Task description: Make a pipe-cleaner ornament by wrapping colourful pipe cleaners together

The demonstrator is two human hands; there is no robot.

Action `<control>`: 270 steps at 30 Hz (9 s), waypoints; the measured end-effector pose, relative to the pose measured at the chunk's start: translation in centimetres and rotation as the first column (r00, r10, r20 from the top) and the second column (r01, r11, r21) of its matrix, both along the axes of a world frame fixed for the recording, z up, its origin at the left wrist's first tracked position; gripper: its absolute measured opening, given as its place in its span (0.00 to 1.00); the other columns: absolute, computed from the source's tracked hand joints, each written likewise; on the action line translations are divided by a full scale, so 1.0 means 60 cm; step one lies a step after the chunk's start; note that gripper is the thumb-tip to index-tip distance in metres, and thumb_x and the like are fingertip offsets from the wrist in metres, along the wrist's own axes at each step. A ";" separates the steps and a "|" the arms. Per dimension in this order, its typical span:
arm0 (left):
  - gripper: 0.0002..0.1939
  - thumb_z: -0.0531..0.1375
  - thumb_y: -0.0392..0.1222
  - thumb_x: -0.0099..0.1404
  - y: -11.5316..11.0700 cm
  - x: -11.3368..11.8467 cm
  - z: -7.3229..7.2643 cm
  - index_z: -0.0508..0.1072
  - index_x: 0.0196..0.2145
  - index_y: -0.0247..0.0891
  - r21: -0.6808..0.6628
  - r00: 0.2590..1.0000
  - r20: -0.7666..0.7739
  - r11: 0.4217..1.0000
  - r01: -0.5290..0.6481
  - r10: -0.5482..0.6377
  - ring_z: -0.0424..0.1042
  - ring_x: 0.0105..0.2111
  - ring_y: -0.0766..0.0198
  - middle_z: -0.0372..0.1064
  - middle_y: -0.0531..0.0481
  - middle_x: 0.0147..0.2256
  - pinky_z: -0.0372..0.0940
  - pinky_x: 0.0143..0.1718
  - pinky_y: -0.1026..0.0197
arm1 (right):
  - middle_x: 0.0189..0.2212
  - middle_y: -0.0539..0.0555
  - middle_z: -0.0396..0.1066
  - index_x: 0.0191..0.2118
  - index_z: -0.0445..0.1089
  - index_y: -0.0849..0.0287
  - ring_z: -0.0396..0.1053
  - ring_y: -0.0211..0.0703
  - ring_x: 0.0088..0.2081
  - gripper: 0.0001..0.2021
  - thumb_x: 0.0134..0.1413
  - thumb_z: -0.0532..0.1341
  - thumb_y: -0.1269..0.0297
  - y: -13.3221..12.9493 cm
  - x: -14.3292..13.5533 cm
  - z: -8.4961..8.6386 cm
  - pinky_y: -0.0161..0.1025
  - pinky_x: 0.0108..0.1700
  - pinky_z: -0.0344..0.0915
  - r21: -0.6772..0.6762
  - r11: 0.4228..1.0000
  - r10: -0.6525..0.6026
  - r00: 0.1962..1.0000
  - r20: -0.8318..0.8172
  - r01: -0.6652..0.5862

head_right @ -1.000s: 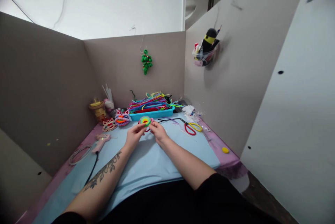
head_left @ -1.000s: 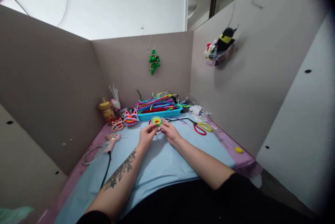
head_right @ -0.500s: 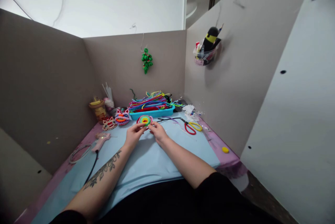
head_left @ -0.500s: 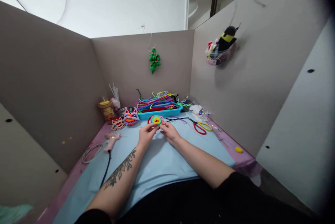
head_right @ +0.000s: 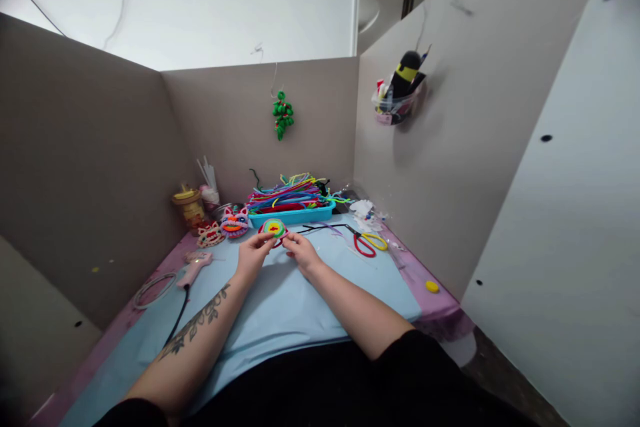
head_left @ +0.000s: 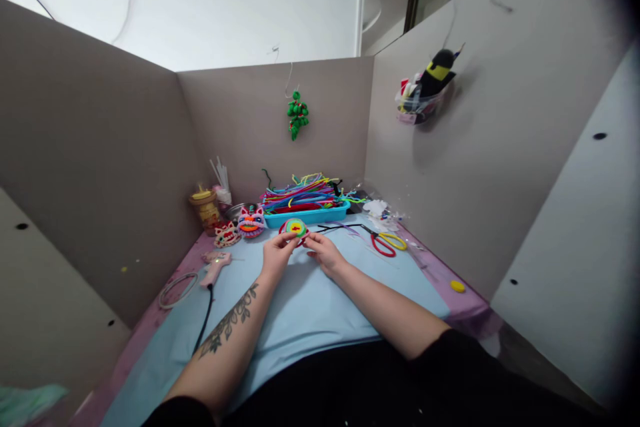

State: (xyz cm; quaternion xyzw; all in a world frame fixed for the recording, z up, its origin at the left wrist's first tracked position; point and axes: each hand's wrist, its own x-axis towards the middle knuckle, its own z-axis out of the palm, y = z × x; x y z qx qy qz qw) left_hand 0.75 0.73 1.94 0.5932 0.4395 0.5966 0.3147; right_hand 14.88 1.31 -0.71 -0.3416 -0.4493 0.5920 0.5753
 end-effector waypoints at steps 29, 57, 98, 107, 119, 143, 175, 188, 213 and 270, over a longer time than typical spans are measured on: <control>0.30 0.71 0.46 0.36 0.035 -0.019 -0.010 0.75 0.40 0.32 -0.339 0.907 0.407 0.903 0.262 -0.110 0.50 0.14 0.78 0.62 0.58 0.17 0.42 0.16 0.70 | 0.21 0.48 0.64 0.27 0.70 0.55 0.61 0.41 0.28 0.05 0.41 0.57 0.66 0.024 0.032 -0.010 0.38 0.34 0.58 0.440 0.862 -0.457 0.760 0.461 0.251; 0.24 0.70 0.50 0.40 0.026 -0.012 -0.013 0.78 0.34 0.33 -0.306 0.963 0.190 0.921 0.242 -0.190 0.56 0.15 0.74 0.70 0.51 0.20 0.47 0.18 0.68 | 0.29 0.51 0.64 0.27 0.69 0.55 0.61 0.41 0.31 0.06 0.48 0.59 0.60 -0.003 0.028 0.014 0.38 0.36 0.60 0.531 0.815 -0.463 0.810 0.358 0.232; 0.17 0.63 0.40 0.51 0.029 -0.002 -0.032 0.73 0.40 0.32 0.001 0.972 -0.120 0.979 0.203 -0.201 0.68 0.25 0.67 0.71 0.50 0.26 0.62 0.28 0.65 | 0.48 0.58 0.60 0.27 0.71 0.58 0.58 0.50 0.53 0.04 0.45 0.61 0.64 0.025 0.022 -0.020 0.50 0.56 0.52 0.484 0.841 -0.493 0.707 0.506 0.241; 0.17 0.60 0.37 0.52 0.034 -0.005 -0.037 0.73 0.41 0.34 0.023 0.975 -0.197 0.994 0.108 -0.101 0.70 0.28 0.65 0.73 0.49 0.29 0.63 0.30 0.64 | 0.36 0.56 0.62 0.36 0.72 0.54 0.59 0.46 0.41 0.07 0.53 0.57 0.69 -0.023 0.013 0.011 0.44 0.46 0.60 0.861 0.509 -0.788 0.396 0.472 -0.011; 0.16 0.60 0.40 0.53 0.025 0.004 -0.037 0.73 0.41 0.33 0.008 0.958 -0.225 0.983 0.185 -0.178 0.72 0.28 0.63 0.73 0.48 0.28 0.67 0.32 0.62 | 0.39 0.58 0.66 0.36 0.71 0.57 0.58 0.49 0.42 0.07 0.55 0.56 0.70 -0.027 0.005 0.013 0.43 0.43 0.57 0.836 0.544 -0.830 0.100 0.548 -0.070; 0.21 0.68 0.48 0.47 0.020 -0.003 -0.014 0.77 0.36 0.32 -0.227 0.825 0.487 0.870 0.438 -0.288 0.72 0.37 0.57 0.74 0.40 0.37 0.66 0.34 0.61 | 0.34 0.53 0.70 0.36 0.71 0.54 0.63 0.43 0.38 0.10 0.57 0.52 0.71 -0.031 0.005 0.010 0.39 0.39 0.59 0.848 0.433 -0.766 0.371 0.525 -0.306; 0.23 0.70 0.43 0.41 0.024 -0.001 -0.024 0.77 0.36 0.32 -0.162 0.939 0.260 0.949 0.272 -0.225 0.74 0.33 0.57 0.76 0.42 0.34 0.66 0.40 0.55 | 0.32 0.53 0.63 0.32 0.70 0.56 0.64 0.43 0.38 0.07 0.54 0.56 0.71 -0.015 0.018 0.014 0.40 0.42 0.64 0.818 0.573 -0.710 0.525 0.469 0.045; 0.25 0.72 0.43 0.37 0.029 -0.002 -0.021 0.76 0.35 0.31 -0.169 0.901 0.389 0.946 0.276 -0.193 0.74 0.30 0.59 0.76 0.43 0.31 0.67 0.37 0.56 | 0.43 0.56 0.62 0.27 0.74 0.56 0.60 0.48 0.49 0.02 0.46 0.63 0.65 0.014 0.018 -0.005 0.49 0.53 0.58 0.626 0.741 -0.614 0.621 0.487 0.241; 0.14 0.69 0.43 0.44 0.014 0.008 -0.016 0.75 0.29 0.33 -0.065 0.969 0.167 0.978 0.198 -0.185 0.72 0.26 0.63 0.74 0.48 0.26 0.65 0.31 0.62 | 0.55 0.58 0.58 0.26 0.72 0.58 0.56 0.50 0.57 0.07 0.46 0.62 0.60 0.021 0.018 -0.011 0.49 0.59 0.49 0.420 0.881 -0.399 0.819 0.412 0.218; 0.12 0.67 0.44 0.46 0.008 0.009 -0.017 0.76 0.28 0.35 0.006 0.993 0.064 0.996 0.094 -0.094 0.74 0.28 0.59 0.75 0.46 0.27 0.68 0.33 0.59 | 0.38 0.55 0.69 0.28 0.76 0.55 0.65 0.47 0.45 0.07 0.46 0.62 0.60 -0.003 0.010 0.007 0.46 0.51 0.59 0.527 0.798 -0.532 0.751 0.391 0.291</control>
